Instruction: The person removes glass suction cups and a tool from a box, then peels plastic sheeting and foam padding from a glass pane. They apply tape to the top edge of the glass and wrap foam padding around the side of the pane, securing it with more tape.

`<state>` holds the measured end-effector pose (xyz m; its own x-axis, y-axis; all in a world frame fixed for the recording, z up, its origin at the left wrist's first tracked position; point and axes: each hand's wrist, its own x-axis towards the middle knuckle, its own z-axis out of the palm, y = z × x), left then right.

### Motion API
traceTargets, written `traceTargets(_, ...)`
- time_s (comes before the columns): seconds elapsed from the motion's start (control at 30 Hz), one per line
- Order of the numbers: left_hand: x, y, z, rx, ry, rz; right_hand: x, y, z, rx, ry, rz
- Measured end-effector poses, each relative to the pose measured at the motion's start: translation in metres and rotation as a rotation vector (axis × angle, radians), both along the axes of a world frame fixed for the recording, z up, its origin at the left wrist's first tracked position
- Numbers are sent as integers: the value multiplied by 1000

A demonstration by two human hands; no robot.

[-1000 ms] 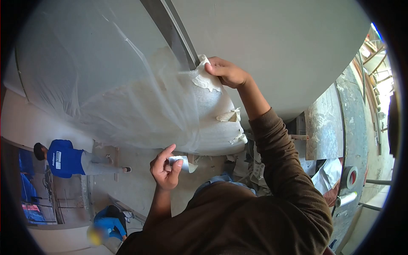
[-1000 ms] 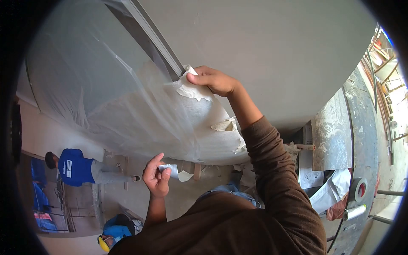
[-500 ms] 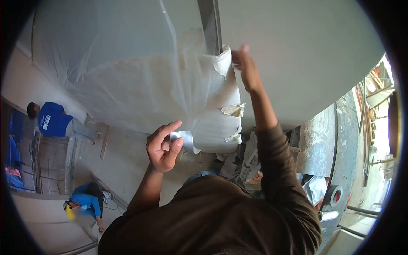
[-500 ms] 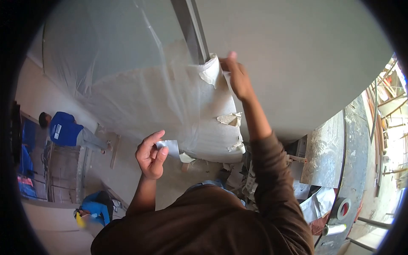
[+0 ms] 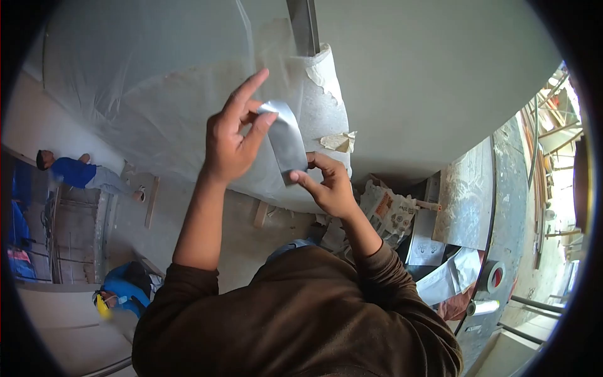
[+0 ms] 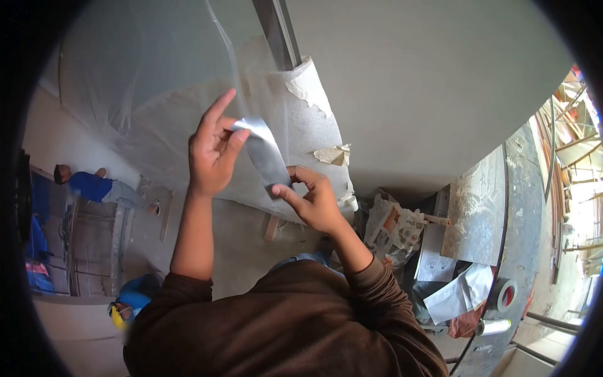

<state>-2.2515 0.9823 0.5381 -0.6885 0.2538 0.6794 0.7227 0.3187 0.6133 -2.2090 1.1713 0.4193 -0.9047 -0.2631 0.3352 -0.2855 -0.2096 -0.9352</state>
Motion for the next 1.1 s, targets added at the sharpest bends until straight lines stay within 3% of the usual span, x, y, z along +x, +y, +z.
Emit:
traceTargets(0.03, -5, -1, 5, -83, 24, 28, -1, 0, -2, 132, -12, -75)
traceTargets(0.07, -9, -1, 13, -166, 49, 57, -2, -10, -9, 98, 34, -260)
traceTargets(0.2, -26, -5, 27, -341, -2, 138, -6, -24, -7, 183, 218, -617)
traceTargets(0.3, -32, -7, 24, -4, -368, -89, -6, -35, -12, 179, 248, -700)
traceTargets(0.4, -29, 5, 17, 247, -511, -144, -2, -40, -11, 191, 211, -637)
traceTargets(0.5, -48, 1, 5, 171, -426, -189, -10, -45, -23, 203, 86, -597)
traceTargets(0.6, -61, 6, 12, -3, -286, -80, -20, -50, -22, 126, -34, -592)
traceTargets(0.7, -81, 8, 20, -162, 31, -79, -30, -53, -13, 168, -58, -658)
traceTargets(0.8, -97, 11, 29, -224, 251, -8, -44, -60, -16, 53, -58, -682)
traceTargets(1.1, -109, 22, 35, -309, 480, 100, -60, -59, -6, 63, -73, -715)
